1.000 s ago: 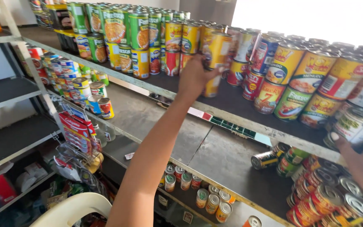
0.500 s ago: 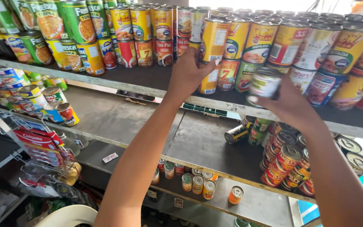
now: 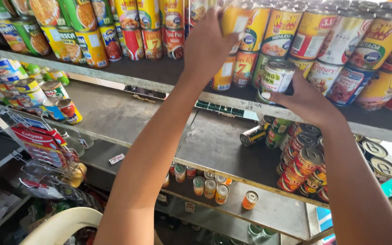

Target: Organizing and stocking various canned goods on grocery store shelves.

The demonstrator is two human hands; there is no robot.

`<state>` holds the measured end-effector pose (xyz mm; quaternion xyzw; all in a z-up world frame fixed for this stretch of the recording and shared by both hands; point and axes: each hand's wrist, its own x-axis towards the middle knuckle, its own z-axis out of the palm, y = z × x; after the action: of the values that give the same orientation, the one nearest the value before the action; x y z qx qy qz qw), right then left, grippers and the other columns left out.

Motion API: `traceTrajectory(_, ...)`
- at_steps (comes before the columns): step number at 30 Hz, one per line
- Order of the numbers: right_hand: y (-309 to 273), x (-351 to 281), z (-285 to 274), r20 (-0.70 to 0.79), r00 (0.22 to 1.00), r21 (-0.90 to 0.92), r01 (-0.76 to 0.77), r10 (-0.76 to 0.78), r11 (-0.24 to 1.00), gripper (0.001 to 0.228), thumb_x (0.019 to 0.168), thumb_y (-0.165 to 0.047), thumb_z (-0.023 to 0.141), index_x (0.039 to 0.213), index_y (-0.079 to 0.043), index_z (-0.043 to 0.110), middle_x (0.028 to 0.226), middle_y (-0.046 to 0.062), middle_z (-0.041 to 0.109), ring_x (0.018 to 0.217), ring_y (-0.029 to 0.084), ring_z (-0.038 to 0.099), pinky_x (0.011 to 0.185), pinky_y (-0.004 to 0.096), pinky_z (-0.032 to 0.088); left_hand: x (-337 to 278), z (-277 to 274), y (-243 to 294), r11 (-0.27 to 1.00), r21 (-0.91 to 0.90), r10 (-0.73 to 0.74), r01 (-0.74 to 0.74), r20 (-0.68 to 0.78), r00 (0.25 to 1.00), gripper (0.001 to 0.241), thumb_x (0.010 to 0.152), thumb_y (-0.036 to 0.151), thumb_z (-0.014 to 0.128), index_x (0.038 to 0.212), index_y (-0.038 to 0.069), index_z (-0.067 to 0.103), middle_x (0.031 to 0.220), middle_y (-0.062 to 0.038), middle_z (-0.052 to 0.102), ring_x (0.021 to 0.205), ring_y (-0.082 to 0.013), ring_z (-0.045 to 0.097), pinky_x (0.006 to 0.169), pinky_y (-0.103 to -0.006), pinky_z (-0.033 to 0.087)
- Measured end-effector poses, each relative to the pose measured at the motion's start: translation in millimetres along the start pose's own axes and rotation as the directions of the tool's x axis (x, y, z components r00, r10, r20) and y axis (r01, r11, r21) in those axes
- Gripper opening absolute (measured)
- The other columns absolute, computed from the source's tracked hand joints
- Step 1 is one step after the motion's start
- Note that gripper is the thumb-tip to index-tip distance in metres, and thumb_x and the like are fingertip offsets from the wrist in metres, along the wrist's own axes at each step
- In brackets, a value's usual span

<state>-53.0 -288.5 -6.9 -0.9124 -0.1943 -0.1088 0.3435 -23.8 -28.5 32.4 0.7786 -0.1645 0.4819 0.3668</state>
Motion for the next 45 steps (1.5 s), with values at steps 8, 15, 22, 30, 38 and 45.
traceTrajectory(8, 12, 6, 3, 0.001, 0.998, 0.008, 0.061, -0.061, 0.998, 0.086, 0.083, -0.04, 0.076, 0.147, 0.001, 0.034, 0.132, 0.017, 0.063, 0.12, 0.023, 0.061, 0.102, 0.039, 0.047, -15, 58, 45, 0.927, -0.373, 0.065, -0.05, 0.028, 0.998, 0.05, 0.082, 0.041, 0.081, 0.112, 0.006, 0.06, 0.095, -0.007, 0.078, 0.086, -0.0172, 0.08, 0.078, -0.033, 0.062)
traceTrajectory(15, 3, 0, 1, -0.008, 1.0, -0.012, 0.028, -0.028, 1.0, 0.084, 0.084, -0.038, 0.075, 0.146, 0.0, 0.034, 0.126, 0.017, 0.064, 0.114, 0.024, 0.064, 0.099, 0.038, 0.048, -8, 83, 43, 0.951, -0.297, 0.104, -0.088, 0.04, 0.994, 0.063, 0.08, 0.043, 0.082, 0.12, 0.002, 0.058, 0.092, -0.01, 0.074, 0.081, -0.0206, 0.075, 0.074, -0.0343, 0.059)
traceTrajectory(22, 8, 1, 7, -0.031, 0.997, 0.076, 0.075, -0.073, 0.994, 0.08, 0.082, -0.03, 0.076, 0.147, -0.001, 0.039, 0.121, 0.015, 0.068, 0.106, 0.024, 0.066, 0.092, 0.039, 0.051, -20, 69, 43, 0.946, -0.287, 0.157, -0.149, 0.005, 0.988, 0.06, 0.083, 0.04, 0.084, 0.121, 0.003, 0.056, 0.105, -0.013, 0.075, 0.093, -0.0243, 0.077, 0.081, -0.0363, 0.06)
traceTrajectory(30, 26, 4, 8, -0.361, 0.924, 0.136, 0.188, -0.128, 0.973, 0.064, 0.087, -0.021, 0.081, 0.14, -0.001, 0.05, 0.123, 0.012, 0.071, 0.107, 0.02, 0.071, 0.086, 0.033, 0.055, -56, 24, 34, 0.872, -0.486, -0.069, 0.06, 0.0, 0.998, 0.053, 0.086, 0.023, 0.083, 0.125, 0.004, 0.052, 0.108, -0.009, 0.076, 0.094, -0.0172, 0.078, 0.081, -0.0312, 0.064)
traceTrajectory(38, 56, 14, 8, -0.573, 0.817, 0.601, 0.368, 0.062, 0.709, 0.069, 0.107, -0.023, 0.069, 0.159, -0.008, 0.026, 0.143, 0.012, 0.062, 0.112, 0.019, 0.072, 0.067, 0.027, 0.059, -83, 58, 28, 0.974, -0.218, -0.025, 0.06, 0.16, 0.987, 0.058, 0.08, 0.033, 0.084, 0.121, 0.005, 0.053, 0.106, -0.014, 0.074, 0.097, -0.0307, 0.075, 0.083, -0.0402, 0.059)
traceTrajectory(45, 58, 15, 1, -0.633, 0.756, 0.533, 0.581, -0.166, 0.615, 0.074, 0.113, -0.009, 0.07, 0.164, -0.005, 0.016, 0.16, 0.013, 0.048, 0.148, 0.023, 0.051, 0.127, 0.035, 0.042, -79, 61, 31, 0.976, -0.196, -0.024, 0.092, 0.326, 0.945, 0.063, 0.082, 0.039, 0.08, 0.125, 0.007, 0.046, 0.116, -0.017, 0.072, 0.107, -0.0363, 0.072, 0.087, -0.0455, 0.056)
